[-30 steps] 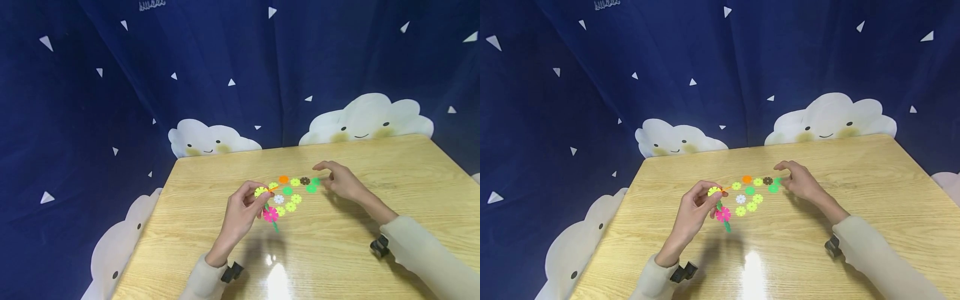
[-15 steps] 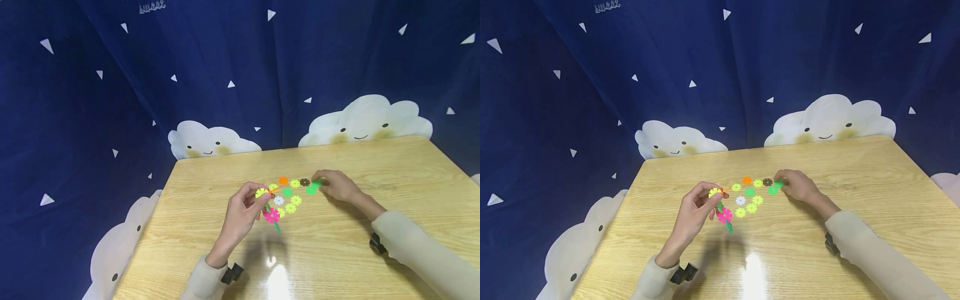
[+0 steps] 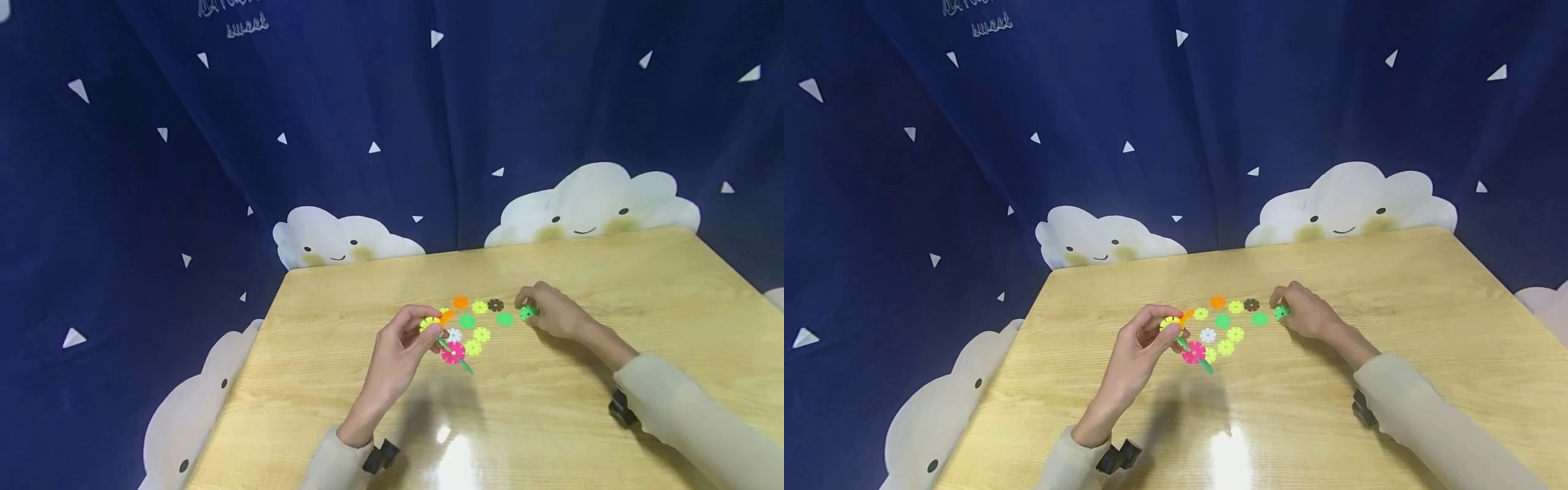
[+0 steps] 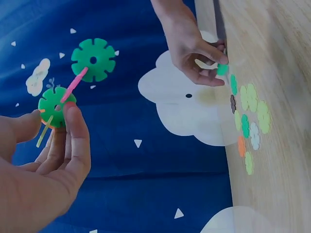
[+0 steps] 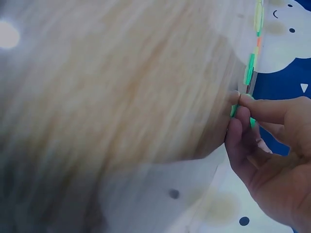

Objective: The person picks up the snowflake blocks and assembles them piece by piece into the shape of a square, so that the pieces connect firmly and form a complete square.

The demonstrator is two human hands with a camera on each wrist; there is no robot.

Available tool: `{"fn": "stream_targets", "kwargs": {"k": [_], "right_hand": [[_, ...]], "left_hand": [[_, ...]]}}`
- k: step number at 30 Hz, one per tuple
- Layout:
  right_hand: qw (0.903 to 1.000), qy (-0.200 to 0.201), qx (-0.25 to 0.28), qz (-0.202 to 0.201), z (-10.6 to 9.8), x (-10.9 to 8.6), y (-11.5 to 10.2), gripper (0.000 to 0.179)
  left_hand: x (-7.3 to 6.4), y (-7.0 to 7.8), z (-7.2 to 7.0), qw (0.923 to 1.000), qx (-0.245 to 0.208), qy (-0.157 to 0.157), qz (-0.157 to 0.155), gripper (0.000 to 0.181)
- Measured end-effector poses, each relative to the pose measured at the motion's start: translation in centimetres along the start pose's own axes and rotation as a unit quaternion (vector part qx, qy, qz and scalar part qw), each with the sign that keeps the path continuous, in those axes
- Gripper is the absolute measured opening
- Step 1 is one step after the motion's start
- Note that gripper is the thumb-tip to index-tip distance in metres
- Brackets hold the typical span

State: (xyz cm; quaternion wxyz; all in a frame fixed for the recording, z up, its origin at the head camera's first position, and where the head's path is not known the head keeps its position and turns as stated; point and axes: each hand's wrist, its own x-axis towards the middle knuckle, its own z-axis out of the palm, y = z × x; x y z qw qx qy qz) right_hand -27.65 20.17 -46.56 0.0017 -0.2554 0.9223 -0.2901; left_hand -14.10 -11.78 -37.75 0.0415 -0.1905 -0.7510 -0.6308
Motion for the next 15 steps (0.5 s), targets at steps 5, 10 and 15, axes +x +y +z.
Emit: {"fn": "stream_targets", "kwargs": {"k": [5, 10, 15], "right_hand": [[0.9998, 0.009, 0.016, -0.004, 0.2, -0.8, 0.2, 0.020], [0.9985, 0.000, 0.050, -0.022, -0.2, -1.0, 0.2, 0.016], [0.9952, -0.019, 0.095, -0.015, -0.6, -1.2, -0.4, 0.016]], "left_hand": [[-0.2, -0.2, 0.2, 1.0000, -0.005, -0.002, -0.001, 0.029], [0.0, 0.0, 0.3, 0.9999, -0.009, 0.001, 0.004, 0.033], [0.1, 0.2, 0.4, 0.9999, 0.008, 0.005, 0.008, 0.032]]}}
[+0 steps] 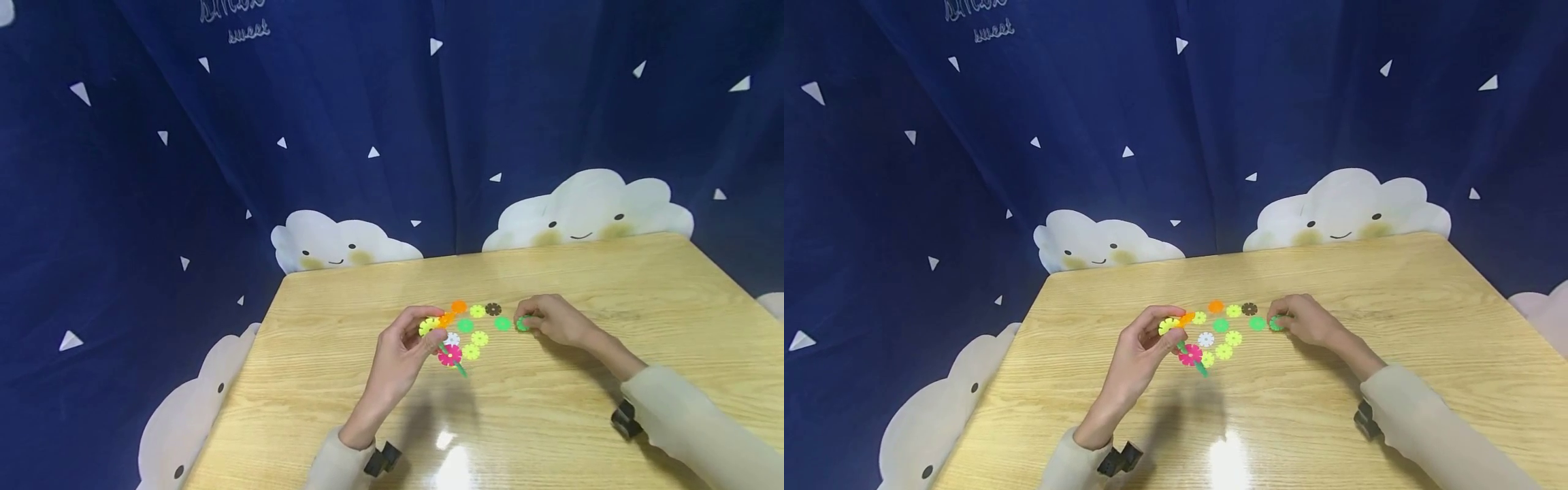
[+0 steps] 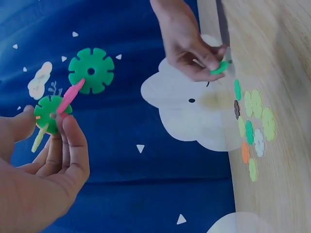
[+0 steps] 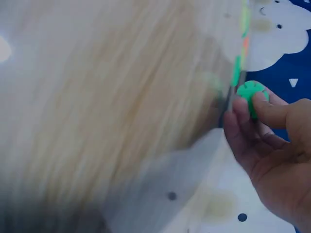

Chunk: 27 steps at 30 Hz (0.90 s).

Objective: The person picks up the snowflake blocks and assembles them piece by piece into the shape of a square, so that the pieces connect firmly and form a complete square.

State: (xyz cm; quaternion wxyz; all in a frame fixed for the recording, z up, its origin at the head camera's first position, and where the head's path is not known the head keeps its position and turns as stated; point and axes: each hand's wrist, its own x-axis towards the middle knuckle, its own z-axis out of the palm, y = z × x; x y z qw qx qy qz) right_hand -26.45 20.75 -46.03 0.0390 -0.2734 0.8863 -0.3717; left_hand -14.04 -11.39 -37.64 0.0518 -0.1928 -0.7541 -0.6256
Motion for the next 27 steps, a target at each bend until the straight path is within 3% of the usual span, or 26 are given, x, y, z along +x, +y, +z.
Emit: {"fn": "stream_targets", "kwargs": {"k": [4, 13, 21, 27], "right_hand": [[0.9986, 0.016, 0.049, 0.014, 0.4, 0.1, -1.8, 0.015], [0.9877, 0.060, 0.144, 0.007, 1.0, 0.0, -7.9, 0.006], [0.9827, 0.101, 0.152, -0.034, 0.8, -0.8, -10.5, 0.006], [0.9705, 0.146, 0.187, -0.042, 0.5, -1.5, -12.3, 0.010]], "left_hand": [[0.0, 0.0, 0.1, 0.9999, 0.014, 0.004, 0.002, 0.028], [0.1, 0.3, 0.3, 0.9995, 0.032, 0.003, -0.001, 0.029], [0.3, 0.5, 0.4, 0.9995, 0.028, 0.002, -0.011, 0.032], [0.4, 0.6, 0.6, 0.9993, 0.033, 0.000, -0.018, 0.035]]}}
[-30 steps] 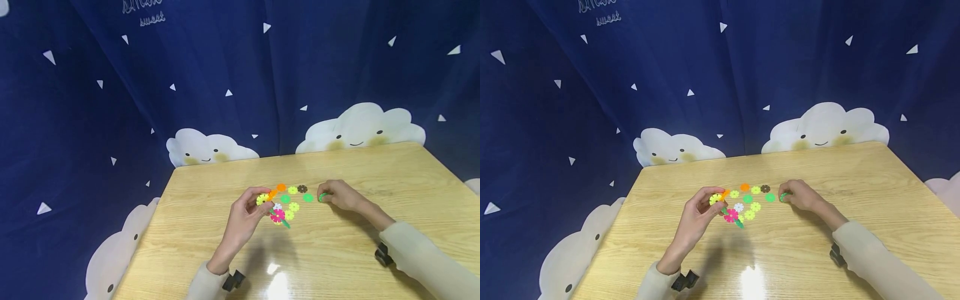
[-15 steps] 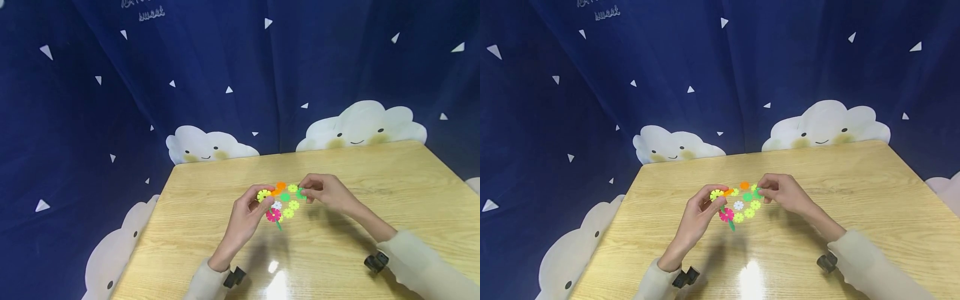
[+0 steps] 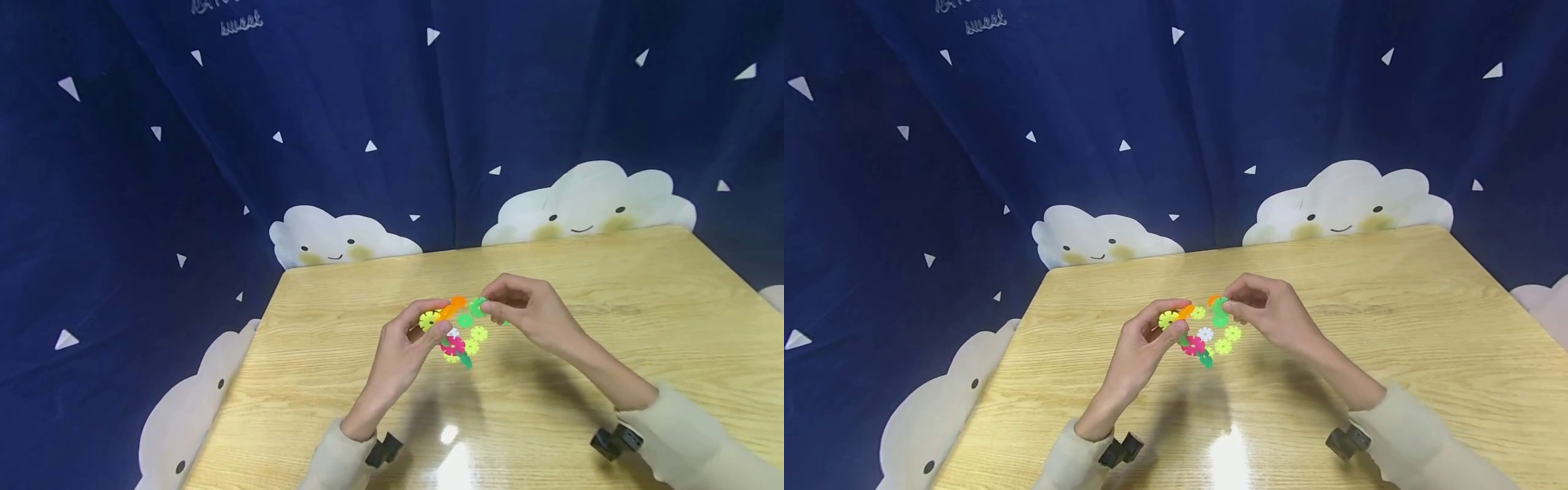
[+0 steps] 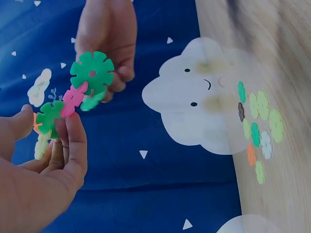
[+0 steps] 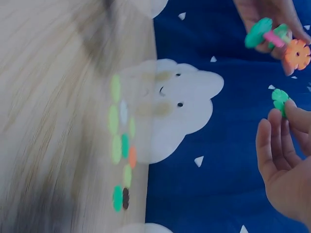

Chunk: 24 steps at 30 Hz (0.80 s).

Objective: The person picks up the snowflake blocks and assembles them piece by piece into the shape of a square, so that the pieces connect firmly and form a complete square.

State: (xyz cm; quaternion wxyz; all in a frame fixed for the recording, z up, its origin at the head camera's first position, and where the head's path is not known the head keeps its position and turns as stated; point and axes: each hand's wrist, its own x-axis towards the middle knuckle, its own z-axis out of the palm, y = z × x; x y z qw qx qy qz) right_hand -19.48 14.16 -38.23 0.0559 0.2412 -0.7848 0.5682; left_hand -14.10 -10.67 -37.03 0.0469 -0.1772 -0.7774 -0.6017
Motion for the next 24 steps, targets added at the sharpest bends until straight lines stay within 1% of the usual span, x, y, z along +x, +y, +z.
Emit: {"fn": "stream_targets", "kwargs": {"k": [4, 7, 11, 15, 19, 24], "right_hand": [[0.9994, 0.027, 0.015, -0.013, 0.1, -0.4, -1.1, 0.012], [0.9989, 0.037, 0.024, -0.018, 0.2, -0.6, -1.8, 0.012], [0.9983, 0.041, 0.031, -0.028, 0.4, -0.7, -2.4, 0.011], [0.9976, 0.043, 0.038, -0.038, 0.6, -0.8, -2.9, 0.011], [0.9970, 0.046, 0.046, -0.042, 0.9, -0.9, -3.2, 0.012], [0.9964, 0.051, 0.054, -0.042, 1.0, -0.9, -3.6, 0.012]], "left_hand": [[0.1, 0.1, 0.1, 1.0000, 0.004, -0.003, 0.002, 0.037], [0.1, 0.1, 0.1, 1.0000, 0.005, -0.005, 0.005, 0.036], [0.0, 0.2, 0.2, 1.0000, 0.002, -0.006, 0.007, 0.034], [0.0, 0.2, 0.2, 0.9999, -0.001, -0.008, 0.015, 0.033], [0.0, 0.3, 0.2, 0.9997, 0.002, -0.010, 0.024, 0.032], [-0.1, 0.3, 0.3, 0.9996, 0.004, -0.014, 0.024, 0.029]]}}
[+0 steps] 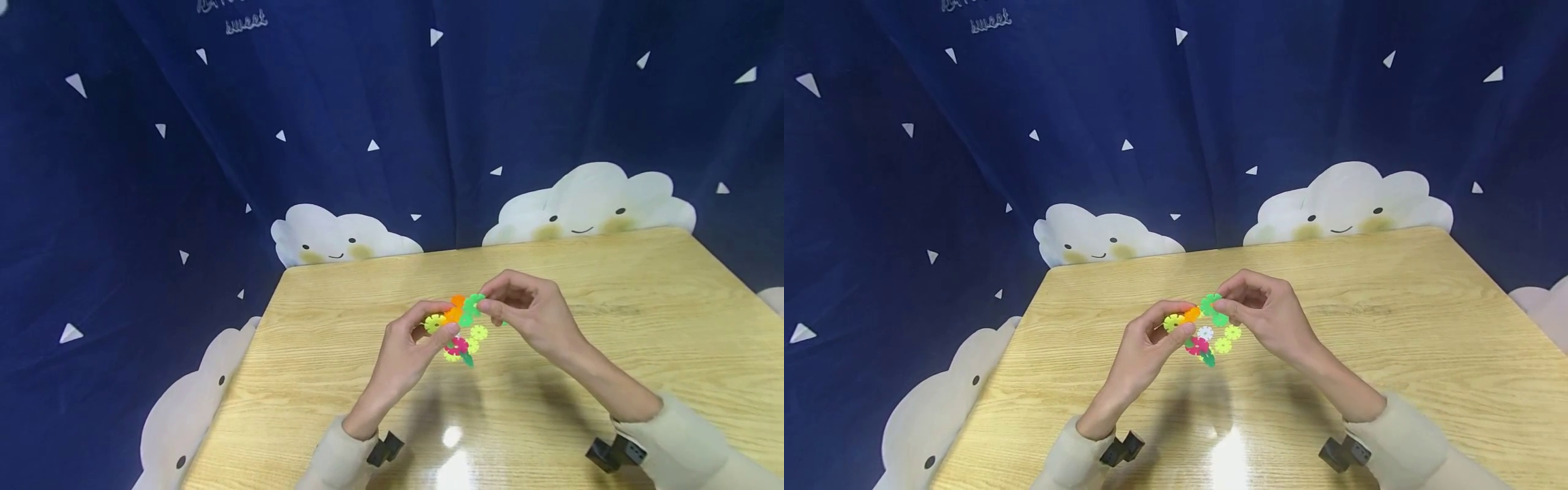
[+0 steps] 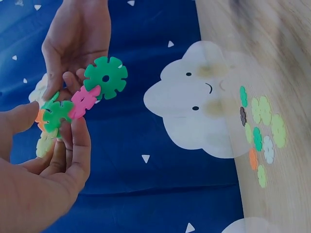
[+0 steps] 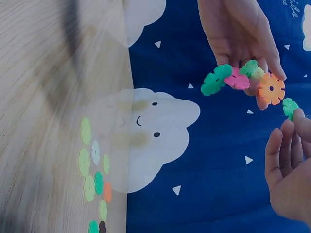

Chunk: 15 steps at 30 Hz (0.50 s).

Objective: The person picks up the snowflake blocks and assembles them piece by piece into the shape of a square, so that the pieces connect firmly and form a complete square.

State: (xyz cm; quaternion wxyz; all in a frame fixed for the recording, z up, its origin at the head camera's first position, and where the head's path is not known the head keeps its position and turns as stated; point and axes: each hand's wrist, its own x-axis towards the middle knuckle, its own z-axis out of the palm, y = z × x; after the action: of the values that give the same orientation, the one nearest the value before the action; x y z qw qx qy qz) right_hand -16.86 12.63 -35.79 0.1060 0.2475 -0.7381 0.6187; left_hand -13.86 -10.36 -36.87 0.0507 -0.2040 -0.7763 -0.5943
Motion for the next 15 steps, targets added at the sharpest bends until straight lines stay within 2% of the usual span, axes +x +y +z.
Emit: {"fn": "stream_targets", "kwargs": {"k": [15], "right_hand": [[0.9997, 0.004, -0.022, -0.008, 0.11, -0.10, 0.46, 0.012]], "left_hand": [[0.28, -0.04, 0.39, 0.9995, 0.030, -0.003, 0.011, 0.029]]}}
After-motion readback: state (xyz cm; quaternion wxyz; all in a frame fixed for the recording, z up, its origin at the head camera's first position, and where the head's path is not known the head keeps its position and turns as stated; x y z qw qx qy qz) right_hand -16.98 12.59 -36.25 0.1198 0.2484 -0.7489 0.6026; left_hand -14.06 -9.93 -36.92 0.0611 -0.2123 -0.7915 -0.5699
